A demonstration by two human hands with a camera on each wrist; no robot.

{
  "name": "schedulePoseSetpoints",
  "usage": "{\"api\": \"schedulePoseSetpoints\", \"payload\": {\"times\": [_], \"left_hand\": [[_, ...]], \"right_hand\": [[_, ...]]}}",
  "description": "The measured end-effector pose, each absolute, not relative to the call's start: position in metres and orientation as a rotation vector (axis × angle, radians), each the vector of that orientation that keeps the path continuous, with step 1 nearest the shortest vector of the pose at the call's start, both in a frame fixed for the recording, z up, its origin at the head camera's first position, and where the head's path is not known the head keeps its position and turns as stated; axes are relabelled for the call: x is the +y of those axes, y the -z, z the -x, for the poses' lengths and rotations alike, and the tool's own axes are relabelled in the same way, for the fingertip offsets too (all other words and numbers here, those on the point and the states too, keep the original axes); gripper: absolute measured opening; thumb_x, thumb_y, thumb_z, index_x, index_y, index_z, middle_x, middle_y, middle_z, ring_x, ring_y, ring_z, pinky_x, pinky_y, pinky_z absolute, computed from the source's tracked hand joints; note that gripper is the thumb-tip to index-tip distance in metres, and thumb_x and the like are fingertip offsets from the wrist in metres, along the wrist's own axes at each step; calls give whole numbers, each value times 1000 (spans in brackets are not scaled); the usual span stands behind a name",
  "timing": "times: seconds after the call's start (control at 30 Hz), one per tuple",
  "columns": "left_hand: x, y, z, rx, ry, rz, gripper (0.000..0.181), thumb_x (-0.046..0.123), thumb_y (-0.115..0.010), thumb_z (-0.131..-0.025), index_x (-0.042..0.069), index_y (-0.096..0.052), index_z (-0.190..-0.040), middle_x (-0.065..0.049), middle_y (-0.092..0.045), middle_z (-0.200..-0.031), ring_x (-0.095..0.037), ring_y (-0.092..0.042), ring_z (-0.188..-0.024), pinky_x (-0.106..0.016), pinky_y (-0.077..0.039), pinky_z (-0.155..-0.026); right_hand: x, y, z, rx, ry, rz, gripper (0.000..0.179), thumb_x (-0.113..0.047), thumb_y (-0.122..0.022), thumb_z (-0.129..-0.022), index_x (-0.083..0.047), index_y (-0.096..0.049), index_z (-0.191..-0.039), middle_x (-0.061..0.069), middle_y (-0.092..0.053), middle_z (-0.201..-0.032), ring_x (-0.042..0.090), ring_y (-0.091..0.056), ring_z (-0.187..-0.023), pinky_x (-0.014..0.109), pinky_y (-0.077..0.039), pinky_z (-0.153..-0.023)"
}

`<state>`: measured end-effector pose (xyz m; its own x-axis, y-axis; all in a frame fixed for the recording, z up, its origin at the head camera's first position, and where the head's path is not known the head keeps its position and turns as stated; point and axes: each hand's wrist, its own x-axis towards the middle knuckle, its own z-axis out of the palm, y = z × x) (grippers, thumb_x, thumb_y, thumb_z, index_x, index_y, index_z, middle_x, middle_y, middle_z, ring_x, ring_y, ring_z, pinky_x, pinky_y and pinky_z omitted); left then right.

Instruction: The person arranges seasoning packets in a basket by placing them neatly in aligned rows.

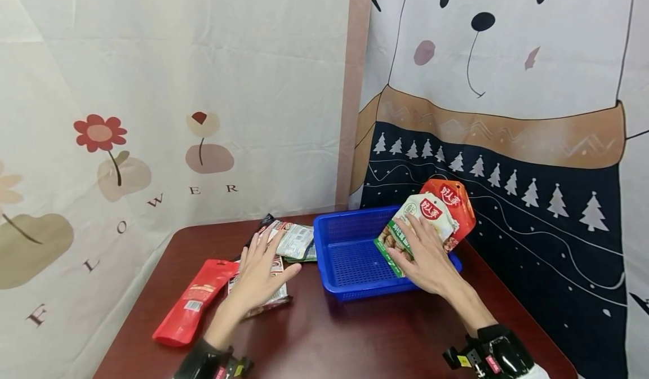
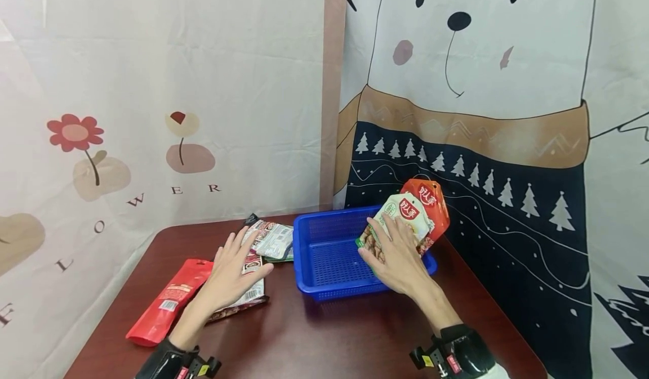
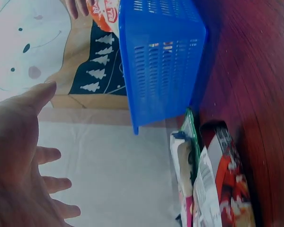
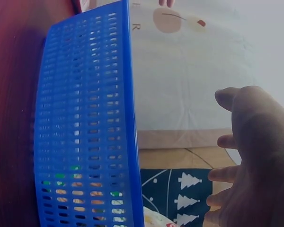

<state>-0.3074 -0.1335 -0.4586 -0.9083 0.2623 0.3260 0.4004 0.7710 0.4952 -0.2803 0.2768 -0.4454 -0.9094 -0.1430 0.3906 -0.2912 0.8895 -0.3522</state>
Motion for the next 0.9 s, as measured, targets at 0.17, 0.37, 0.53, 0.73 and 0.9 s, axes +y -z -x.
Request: {"api": "schedulePoseSetpoints", "payload": {"times": [0.17, 0.37, 0.53, 0.73, 0.9], "left_hand": [[-153, 456, 301, -2743, 791, 488, 100, 64, -75, -101, 24, -29, -181, -16, -19, -191, -55, -13, -175, -86, -10, -135], [-180, 459, 289, -2733, 762, 415, 104, 63, -77, -101, 20, -28, -181, -19, -24, -188, -55, -16, -174, -86, -13, -133], [-201, 462, 277, -2736, 765, 362, 103, 64, -77, -101, 16, -30, -179, -24, -28, -185, -59, -18, -171, -87, -16, -131], [-224, 468, 266, -2753, 756, 330, 102, 61, -77, -103, 14, -28, -179, -27, -29, -184, -63, -18, -169, -89, -17, -128], [-240, 472, 263, -2746, 741, 297, 102, 61, -77, -102, 12, -30, -178, -29, -30, -182, -67, -20, -165, -89, -20, -124]], "right_hand": [[264, 445, 282, -2685, -570, -374, 74, -50, -67, -111, -19, -43, -174, 24, -32, -183, 59, -21, -171, 80, -16, -138], [236, 449, 283, -2685, -586, -483, 76, -52, -67, -110, -20, -42, -175, 21, -32, -185, 54, -22, -173, 77, -16, -140], [209, 450, 283, -2676, -593, -576, 77, -54, -67, -110, -21, -43, -175, 19, -34, -185, 52, -22, -174, 75, -18, -140], [179, 449, 283, -2655, -558, -703, 74, -54, -65, -111, -21, -45, -174, 18, -38, -184, 51, -25, -174, 74, -22, -140], [153, 448, 284, -2691, -529, -782, 75, -57, -61, -113, -20, -42, -175, 17, -34, -185, 48, -23, -175, 71, -20, -142]]}}
